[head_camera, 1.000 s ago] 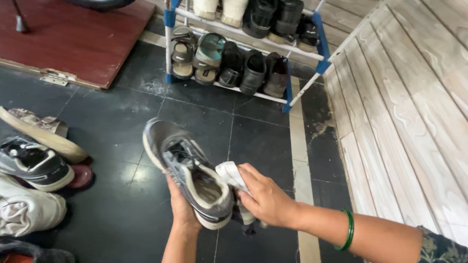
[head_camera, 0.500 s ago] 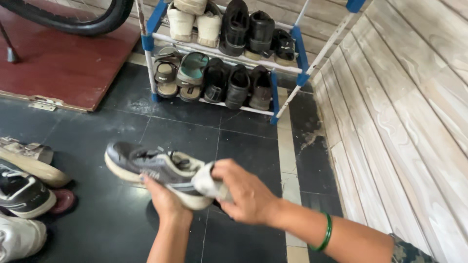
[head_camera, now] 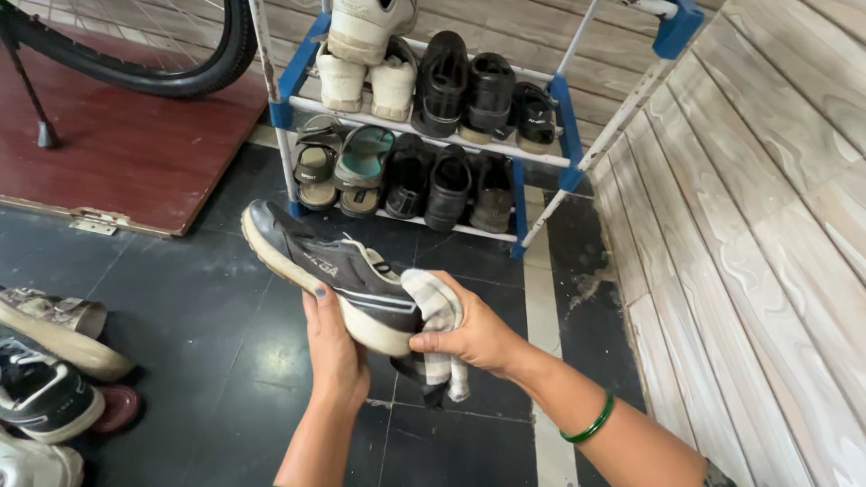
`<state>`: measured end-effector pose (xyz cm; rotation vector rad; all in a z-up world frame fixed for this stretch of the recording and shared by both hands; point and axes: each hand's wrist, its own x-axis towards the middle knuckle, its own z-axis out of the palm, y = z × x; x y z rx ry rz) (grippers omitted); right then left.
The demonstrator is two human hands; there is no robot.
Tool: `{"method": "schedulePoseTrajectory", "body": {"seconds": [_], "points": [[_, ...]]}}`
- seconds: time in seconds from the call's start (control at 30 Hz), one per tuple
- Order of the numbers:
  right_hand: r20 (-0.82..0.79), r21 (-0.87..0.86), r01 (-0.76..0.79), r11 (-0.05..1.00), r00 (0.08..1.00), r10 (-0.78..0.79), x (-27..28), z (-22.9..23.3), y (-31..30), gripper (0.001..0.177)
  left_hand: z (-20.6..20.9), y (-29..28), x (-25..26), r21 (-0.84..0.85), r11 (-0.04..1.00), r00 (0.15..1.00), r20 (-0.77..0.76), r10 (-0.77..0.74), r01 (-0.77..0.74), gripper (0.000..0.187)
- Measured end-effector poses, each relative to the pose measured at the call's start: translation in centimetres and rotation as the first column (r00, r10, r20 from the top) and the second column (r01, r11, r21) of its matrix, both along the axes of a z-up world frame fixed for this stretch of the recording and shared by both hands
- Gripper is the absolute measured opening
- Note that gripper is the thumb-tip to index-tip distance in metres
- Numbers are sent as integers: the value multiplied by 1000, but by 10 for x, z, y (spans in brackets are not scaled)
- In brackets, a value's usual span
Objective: The person sits on the floor and wipes several pairs of shoes and sandals with a cloth. They handle flip-flops, white sneakers, and dark sneakers, wiping each item individually and placing them back on a shoe rack.
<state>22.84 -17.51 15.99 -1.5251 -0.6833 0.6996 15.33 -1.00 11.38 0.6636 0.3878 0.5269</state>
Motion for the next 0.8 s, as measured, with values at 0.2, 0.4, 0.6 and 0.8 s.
{"method": "schedulePoseTrajectory", "body": {"seconds": [0.2,0.4,0.6,0.8], "points": [[32,22,32,999,999,-33,6,-13,-6,48,-3,5,11,62,985,987,8,-161,160,57],[293,-35,234,972,932,-214,33,17,-46,44,6,-9,71,472,838,960,-82,-268,274,52],[527,-162,465,871,786,-322,61,12,-59,48,-6,-45,89,393,671,764,-473,-439,629,55],[564,-183,533,826,745,-356,102,-54,-22,55,-89,-33,125,656,564,842,-520,-145,502,54]]}}
